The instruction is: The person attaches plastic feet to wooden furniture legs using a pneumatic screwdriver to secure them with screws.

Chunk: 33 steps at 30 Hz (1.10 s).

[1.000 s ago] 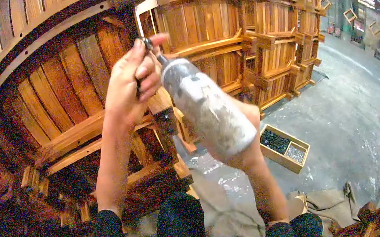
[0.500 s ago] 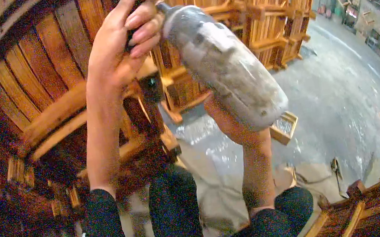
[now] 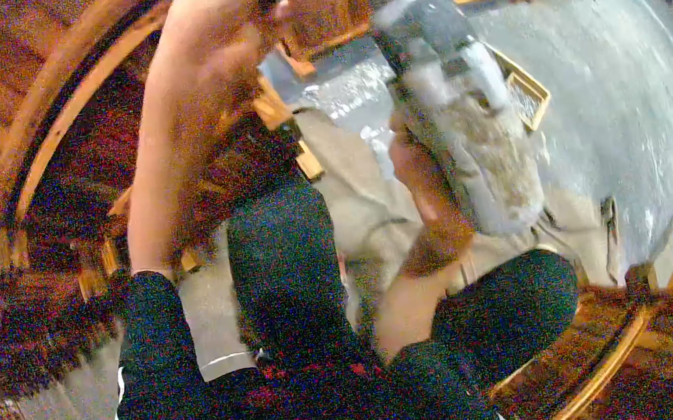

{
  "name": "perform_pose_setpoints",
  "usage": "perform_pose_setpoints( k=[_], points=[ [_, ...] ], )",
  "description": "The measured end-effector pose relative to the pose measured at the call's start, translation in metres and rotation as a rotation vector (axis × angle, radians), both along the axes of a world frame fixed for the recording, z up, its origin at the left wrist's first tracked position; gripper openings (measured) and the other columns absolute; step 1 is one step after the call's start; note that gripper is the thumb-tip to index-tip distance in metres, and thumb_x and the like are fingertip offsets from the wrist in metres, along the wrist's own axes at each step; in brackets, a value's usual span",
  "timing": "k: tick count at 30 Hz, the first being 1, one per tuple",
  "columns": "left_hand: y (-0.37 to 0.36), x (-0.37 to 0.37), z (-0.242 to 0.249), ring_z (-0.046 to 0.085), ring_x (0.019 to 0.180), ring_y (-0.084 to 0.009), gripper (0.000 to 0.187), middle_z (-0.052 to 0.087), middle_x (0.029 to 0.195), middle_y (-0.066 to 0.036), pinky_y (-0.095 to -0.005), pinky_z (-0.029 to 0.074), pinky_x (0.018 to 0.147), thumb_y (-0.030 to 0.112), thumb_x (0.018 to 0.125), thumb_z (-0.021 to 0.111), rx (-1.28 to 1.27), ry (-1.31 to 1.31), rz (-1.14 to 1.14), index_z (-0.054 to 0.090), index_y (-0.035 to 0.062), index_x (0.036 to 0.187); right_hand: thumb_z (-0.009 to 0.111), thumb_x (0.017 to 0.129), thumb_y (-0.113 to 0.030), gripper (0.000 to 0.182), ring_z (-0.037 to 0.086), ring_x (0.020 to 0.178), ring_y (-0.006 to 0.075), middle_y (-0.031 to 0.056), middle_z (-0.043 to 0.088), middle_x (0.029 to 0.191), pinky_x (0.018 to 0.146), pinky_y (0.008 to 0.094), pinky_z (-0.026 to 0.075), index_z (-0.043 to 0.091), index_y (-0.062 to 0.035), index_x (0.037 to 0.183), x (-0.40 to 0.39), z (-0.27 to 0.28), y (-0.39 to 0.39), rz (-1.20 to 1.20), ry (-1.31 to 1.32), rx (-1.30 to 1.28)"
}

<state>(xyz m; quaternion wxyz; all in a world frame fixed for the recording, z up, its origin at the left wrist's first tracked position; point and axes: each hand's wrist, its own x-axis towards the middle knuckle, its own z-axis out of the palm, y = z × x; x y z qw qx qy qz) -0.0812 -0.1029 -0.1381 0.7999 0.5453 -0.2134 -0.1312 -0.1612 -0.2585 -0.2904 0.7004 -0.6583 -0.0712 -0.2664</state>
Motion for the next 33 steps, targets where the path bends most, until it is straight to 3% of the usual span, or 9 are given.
perform_pose_setpoints(
  k=[5,6,9,11,14,15,20,25,33],
  points=[
    [-0.055,0.033,-0.029,0.034,0.043,-0.0058,0.026,0.038,0.054,0.005,-0.0190,0.027,0.037,0.019,0.095,0.040,0.075,0.093,0.135,0.055,0.0012,0.086,0.055,0.062,-0.001,0.041,0.048,0.061,0.0131,0.0077,0.056,0.081,0.053,0.0234,0.037,0.058,0.0043,0.102,0.012,-0.014,-0.016,0.019,0.002,0.129],
    [-0.064,0.038,-0.031,0.031,0.042,-0.0064,0.024,0.036,0.054,0.006,-0.0193,0.026,0.038,0.019,0.095,0.040,0.091,0.150,0.130,0.055,0.0027,0.085,0.056,0.062,-0.001,0.041,0.047,0.060,0.0123,0.0070,0.056,0.081,0.053,0.0231,0.037,0.058,0.0041,0.102,0.024,-0.023,-0.018,-0.050,-0.125,0.100],
    [-0.086,0.060,-0.040,0.029,0.042,-0.0061,0.022,0.035,0.054,0.006,-0.0195,0.023,0.035,0.018,0.095,0.039,0.063,0.313,0.043,0.053,0.0040,0.084,0.056,0.063,-0.001,0.036,0.045,0.057,0.0098,0.0044,0.055,0.078,0.051,0.0220,0.035,0.059,0.0021,0.098,0.042,-0.035,-0.030,-0.048,-0.098,0.128],
    [-0.097,0.071,-0.043,0.028,0.042,-0.0057,0.021,0.033,0.053,0.006,-0.0193,0.021,0.034,0.018,0.096,0.039,0.132,0.332,-0.002,0.051,0.0036,0.087,0.056,0.064,0.000,0.030,0.043,0.054,0.0087,0.0028,0.054,0.075,0.049,0.0219,0.035,0.058,0.0009,0.093,0.049,-0.044,-0.038,0.031,-0.068,0.277],
    [-0.120,0.078,-0.052,0.026,0.041,-0.0055,0.023,0.032,0.053,0.007,-0.0196,0.019,0.034,0.019,0.097,0.037,0.258,0.284,0.124,0.052,0.0033,0.091,0.054,0.066,0.001,0.020,0.043,0.051,0.0083,0.0015,0.051,0.073,0.047,0.0224,0.036,0.056,-0.0005,0.086,0.062,-0.057,-0.042,0.131,-0.020,0.551],
    [-0.126,0.082,-0.055,0.024,0.042,-0.0059,0.025,0.032,0.053,0.007,-0.0204,0.018,0.035,0.020,0.097,0.035,0.273,0.276,0.040,0.052,0.0033,0.091,0.054,0.067,0.002,0.019,0.043,0.050,0.0084,0.0015,0.051,0.073,0.047,0.0226,0.036,0.056,-0.0007,0.086,0.064,-0.060,-0.041,0.141,0.002,0.638],
    [-0.163,0.101,-0.075,0.024,0.043,-0.0060,0.026,0.030,0.053,0.007,-0.0210,0.018,0.038,0.021,0.098,0.035,0.432,0.252,0.052,0.052,0.0034,0.091,0.056,0.069,0.000,0.017,0.053,0.064,0.0112,0.0024,0.059,0.078,0.056,0.0258,0.043,0.061,-0.0013,0.085,0.081,-0.095,-0.037,0.138,0.055,0.851],
    [-0.213,0.113,-0.088,0.024,0.043,-0.0056,0.026,0.029,0.053,0.008,-0.0207,0.019,0.038,0.022,0.098,0.035,0.413,0.199,-0.116,0.053,0.0036,0.090,0.057,0.069,-0.002,0.016,0.053,0.063,0.0129,0.0034,0.058,0.077,0.056,0.0269,0.043,0.060,-0.0013,0.085,0.080,-0.115,-0.076,-0.018,0.085,0.714],
    [-0.282,0.113,-0.097,0.025,0.043,-0.0051,0.027,0.028,0.053,0.008,-0.0201,0.020,0.039,0.024,0.097,0.036,0.341,0.118,-0.356,0.054,0.0040,0.090,0.060,0.071,-0.006,0.016,0.054,0.061,0.0156,0.0049,0.056,0.075,0.055,0.0286,0.044,0.059,-0.0011,0.086,0.051,-0.117,-0.135,-0.406,0.061,0.132]
  ],
)
